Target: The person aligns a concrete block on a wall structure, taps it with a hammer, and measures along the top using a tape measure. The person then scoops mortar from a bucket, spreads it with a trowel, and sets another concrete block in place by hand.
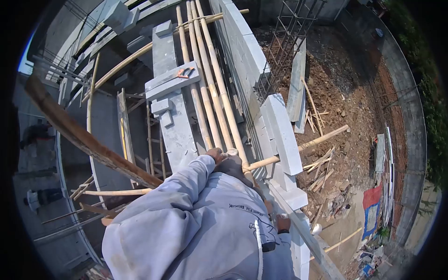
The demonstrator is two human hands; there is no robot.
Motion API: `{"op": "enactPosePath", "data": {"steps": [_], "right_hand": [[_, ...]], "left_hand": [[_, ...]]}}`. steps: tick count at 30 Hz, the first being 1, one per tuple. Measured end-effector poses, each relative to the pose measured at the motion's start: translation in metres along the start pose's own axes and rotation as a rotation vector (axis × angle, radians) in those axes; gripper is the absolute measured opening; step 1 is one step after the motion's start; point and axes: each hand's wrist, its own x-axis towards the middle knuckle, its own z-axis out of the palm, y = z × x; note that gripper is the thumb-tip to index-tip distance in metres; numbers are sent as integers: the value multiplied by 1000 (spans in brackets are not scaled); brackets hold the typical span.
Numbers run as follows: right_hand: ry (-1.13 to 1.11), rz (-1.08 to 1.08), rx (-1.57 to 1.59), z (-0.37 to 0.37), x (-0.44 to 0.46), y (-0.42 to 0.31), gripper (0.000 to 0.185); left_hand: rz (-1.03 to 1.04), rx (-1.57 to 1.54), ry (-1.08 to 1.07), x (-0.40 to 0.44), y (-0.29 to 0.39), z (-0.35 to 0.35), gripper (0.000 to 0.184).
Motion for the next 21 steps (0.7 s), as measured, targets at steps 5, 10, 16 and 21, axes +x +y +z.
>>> {"op": "enactPosePath", "data": {"steps": [5,10,16,21], "right_hand": [[166,76,306,-141,26,-57,22],[15,354,810,-257,98,-130,17],[-90,366,995,-291,184,-183,15],[-114,262,833,-305,243,-191,16]], "left_hand": [[52,-187,96,36,-4,-32,57],[-30,-220,167,35,-27,-93,60],[-275,-284,249,36,-102,-135,62],[-315,-346,396,28,-139,-136,57]]}}
